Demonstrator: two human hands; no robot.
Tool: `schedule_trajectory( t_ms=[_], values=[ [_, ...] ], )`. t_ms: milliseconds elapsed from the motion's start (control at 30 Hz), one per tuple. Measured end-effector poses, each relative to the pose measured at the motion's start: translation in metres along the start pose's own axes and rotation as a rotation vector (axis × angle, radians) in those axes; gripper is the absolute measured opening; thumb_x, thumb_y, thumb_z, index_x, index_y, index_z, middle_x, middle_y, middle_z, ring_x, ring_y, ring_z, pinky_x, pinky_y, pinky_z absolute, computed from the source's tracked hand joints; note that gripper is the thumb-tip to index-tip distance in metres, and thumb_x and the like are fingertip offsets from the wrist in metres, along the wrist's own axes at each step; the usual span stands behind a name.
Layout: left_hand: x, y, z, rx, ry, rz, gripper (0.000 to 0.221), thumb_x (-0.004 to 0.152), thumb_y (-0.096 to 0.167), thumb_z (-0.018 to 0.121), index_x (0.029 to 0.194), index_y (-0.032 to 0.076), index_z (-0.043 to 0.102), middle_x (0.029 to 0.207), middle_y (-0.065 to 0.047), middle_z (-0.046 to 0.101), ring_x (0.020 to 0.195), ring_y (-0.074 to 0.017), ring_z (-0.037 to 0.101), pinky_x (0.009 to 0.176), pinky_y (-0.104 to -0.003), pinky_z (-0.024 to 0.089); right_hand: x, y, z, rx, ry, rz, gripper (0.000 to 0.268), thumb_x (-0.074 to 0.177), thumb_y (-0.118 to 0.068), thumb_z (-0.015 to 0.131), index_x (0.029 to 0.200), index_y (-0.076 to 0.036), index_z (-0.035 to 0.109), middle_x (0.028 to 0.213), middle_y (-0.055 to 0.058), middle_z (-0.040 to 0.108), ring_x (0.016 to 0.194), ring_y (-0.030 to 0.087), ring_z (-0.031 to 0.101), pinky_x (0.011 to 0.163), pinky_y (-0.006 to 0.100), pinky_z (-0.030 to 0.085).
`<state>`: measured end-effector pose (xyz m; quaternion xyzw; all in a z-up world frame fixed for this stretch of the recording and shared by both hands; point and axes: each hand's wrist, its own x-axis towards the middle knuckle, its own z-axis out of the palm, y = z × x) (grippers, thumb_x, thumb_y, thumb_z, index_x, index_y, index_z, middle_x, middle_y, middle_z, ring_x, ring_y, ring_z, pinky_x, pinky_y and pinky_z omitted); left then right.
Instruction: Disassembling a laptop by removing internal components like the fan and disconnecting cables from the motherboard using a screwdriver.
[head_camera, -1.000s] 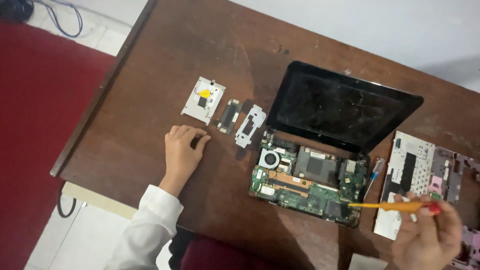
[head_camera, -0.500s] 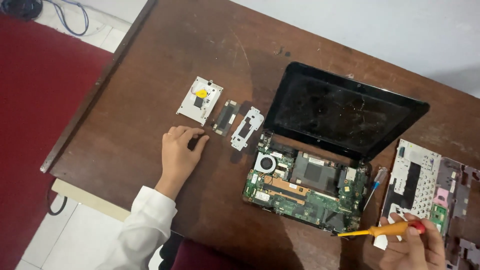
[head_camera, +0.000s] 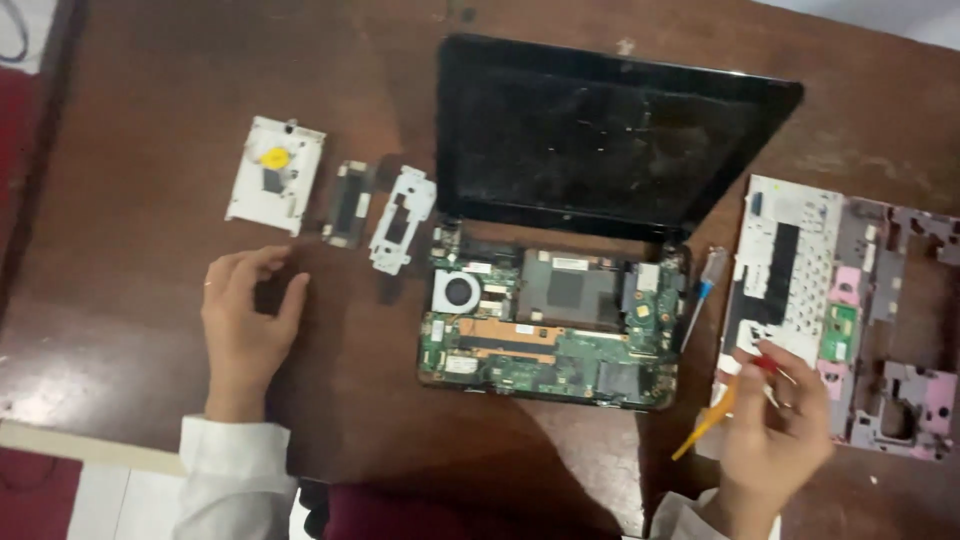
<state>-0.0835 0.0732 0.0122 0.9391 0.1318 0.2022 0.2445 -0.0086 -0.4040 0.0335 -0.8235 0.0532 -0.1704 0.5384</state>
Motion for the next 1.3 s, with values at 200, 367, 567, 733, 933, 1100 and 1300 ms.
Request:
schedule_trajectory(
  t_ms=[200,367,567,733,933,1100,1300],
  values=[
    [-0.002,0.005,0.004,0.047,0.070,0.081,0.016,0.100,0.002,0.073,0.116,-0.001,0.072,0.113,-0.015,0.067,0.105,-0.0298,0.060,0.092,-0.039,0.053,0.002,-0.015,0.002,-0.091,-0.178,-0.053,0.018,0.103,0.010,0.060,0.120,0.008,0.064,0.135,0.027,0.053,0.128,0.037,0.062,0.102,0.043,0.063],
    [0.003,0.028,0.009,0.076,0.112,0.285,0.012,0.097,0.002,0.068,0.108,0.004,0.073,0.104,-0.013,0.069,0.094,-0.0317,0.062,0.091,-0.045,0.046,0.004,-0.005,-0.003,-0.351,-0.250,-0.244,0.024,0.102,0.000,0.064,0.126,0.001,0.070,0.147,0.021,0.057,0.137,0.036,0.060,0.088,0.038,0.057],
    [0.000,0.062,0.041,0.076,0.013,0.462,0.015,0.090,0.021,0.073,0.104,0.018,0.076,0.103,-0.001,0.069,0.101,-0.0266,0.062,0.092,-0.046,0.040,0.003,-0.016,0.009,-0.240,-0.177,-0.308,0.013,0.106,0.009,0.059,0.113,0.008,0.070,0.115,0.024,0.069,0.111,0.035,0.069,0.104,0.044,0.056],
    [-0.001,0.078,0.051,0.095,-0.098,0.551,0.036,0.095,0.039,0.062,0.120,0.013,0.064,0.116,-0.008,0.060,0.111,-0.0310,0.055,0.094,-0.049,0.045,0.001,-0.013,0.018,-0.311,-0.286,-0.376,0.013,0.103,0.002,0.064,0.113,0.005,0.071,0.119,0.021,0.068,0.113,0.033,0.068,0.103,0.043,0.056],
    [0.013,0.080,0.050,0.000,-0.149,0.564,0.055,0.094,0.046,0.063,0.125,0.000,0.062,0.117,-0.017,0.057,0.110,-0.0364,0.055,0.092,-0.049,0.047,-0.005,-0.010,0.021,-0.440,-0.329,-0.400,0.019,0.101,-0.004,0.067,0.119,0.002,0.072,0.131,0.022,0.063,0.116,0.032,0.066,0.096,0.039,0.058],
    [0.023,0.079,0.049,-0.136,-0.221,0.546,0.061,0.092,0.036,0.073,0.132,-0.008,0.058,0.111,-0.018,0.060,0.100,-0.0341,0.058,0.090,-0.045,0.051,-0.009,-0.038,0.033,-0.478,-0.368,-0.404,0.017,0.099,-0.002,0.066,0.114,0.001,0.073,0.123,0.017,0.068,0.114,0.031,0.068,0.103,0.042,0.056],
    [0.026,0.077,0.049,-0.071,-0.123,0.565,0.039,0.096,0.034,0.067,0.122,0.004,0.070,0.093,-0.009,0.060,0.085,-0.0281,0.060,0.074,-0.038,0.054,-0.023,-0.086,0.101,-0.403,-0.672,-0.559,0.026,0.095,-0.015,0.067,0.120,-0.007,0.070,0.131,0.013,0.064,0.121,0.031,0.062,0.110,0.049,0.046]
  ],
)
